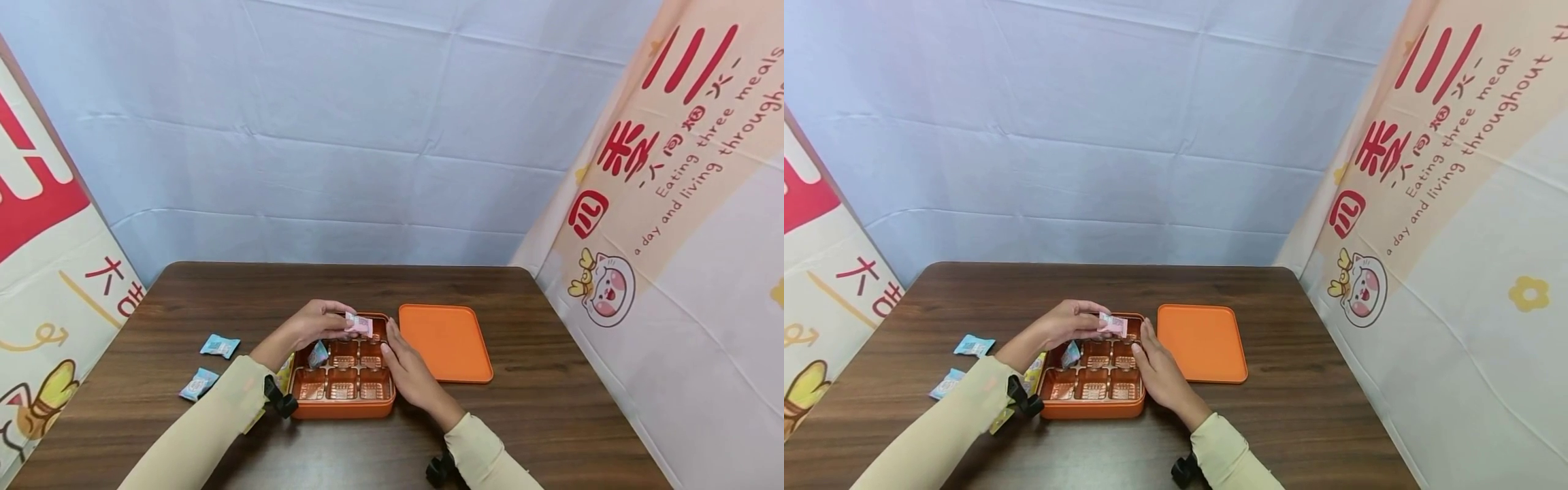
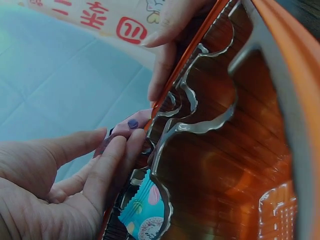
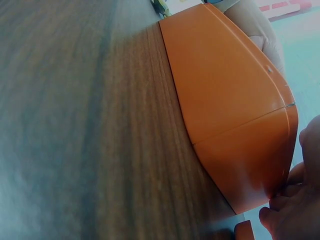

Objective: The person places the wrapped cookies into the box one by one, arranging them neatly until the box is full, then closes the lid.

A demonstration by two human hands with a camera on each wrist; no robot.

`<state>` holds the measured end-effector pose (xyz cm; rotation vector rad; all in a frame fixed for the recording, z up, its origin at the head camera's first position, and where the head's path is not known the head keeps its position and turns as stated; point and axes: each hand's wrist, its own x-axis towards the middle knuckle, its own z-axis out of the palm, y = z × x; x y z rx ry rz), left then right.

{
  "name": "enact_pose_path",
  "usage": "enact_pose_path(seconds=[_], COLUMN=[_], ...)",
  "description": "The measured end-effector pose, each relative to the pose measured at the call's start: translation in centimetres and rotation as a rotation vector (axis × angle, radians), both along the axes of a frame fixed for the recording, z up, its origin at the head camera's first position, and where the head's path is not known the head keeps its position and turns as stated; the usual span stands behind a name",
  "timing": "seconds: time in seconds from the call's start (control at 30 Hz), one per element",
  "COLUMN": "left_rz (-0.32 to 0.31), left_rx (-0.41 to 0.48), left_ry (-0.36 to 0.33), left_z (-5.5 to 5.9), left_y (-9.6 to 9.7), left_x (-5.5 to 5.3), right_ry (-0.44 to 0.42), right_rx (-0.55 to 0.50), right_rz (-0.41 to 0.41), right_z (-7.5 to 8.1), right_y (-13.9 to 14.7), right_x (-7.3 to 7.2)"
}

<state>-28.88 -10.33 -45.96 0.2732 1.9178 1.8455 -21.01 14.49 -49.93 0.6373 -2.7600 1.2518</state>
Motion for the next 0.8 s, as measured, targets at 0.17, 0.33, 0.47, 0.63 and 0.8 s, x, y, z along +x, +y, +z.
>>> enact_pose_path(seconds=[0.17,0.33,0.47,0.63,0.8], left_rz=[-0.007,0.003,0.004,-0.009,-0.027], left_rx=[0.007,0.006,0.007,0.005,0.013], left_ry=[-0.004,-0.016,-0.017,-0.013,0.000], left_z=[-0.12,0.02,-0.04,-0.24,-0.28], left_y=[0.09,0.18,0.18,0.11,0.02], left_x=[0.03,0.12,0.15,0.07,-0.02], right_ry=[-0.011,-0.008,-0.009,-0.012,-0.006], right_rx=[0.003,0.004,0.000,-0.008,0.000], right_rz=[-0.004,-0.007,-0.004,-0.001,0.000], right_z=[0.03,-0.07,-0.08,-0.01,0.01], right_y=[0.01,0.00,-0.01,-0.04,-0.07], right_x=[0.03,0.01,0.00,0.00,-0.03])
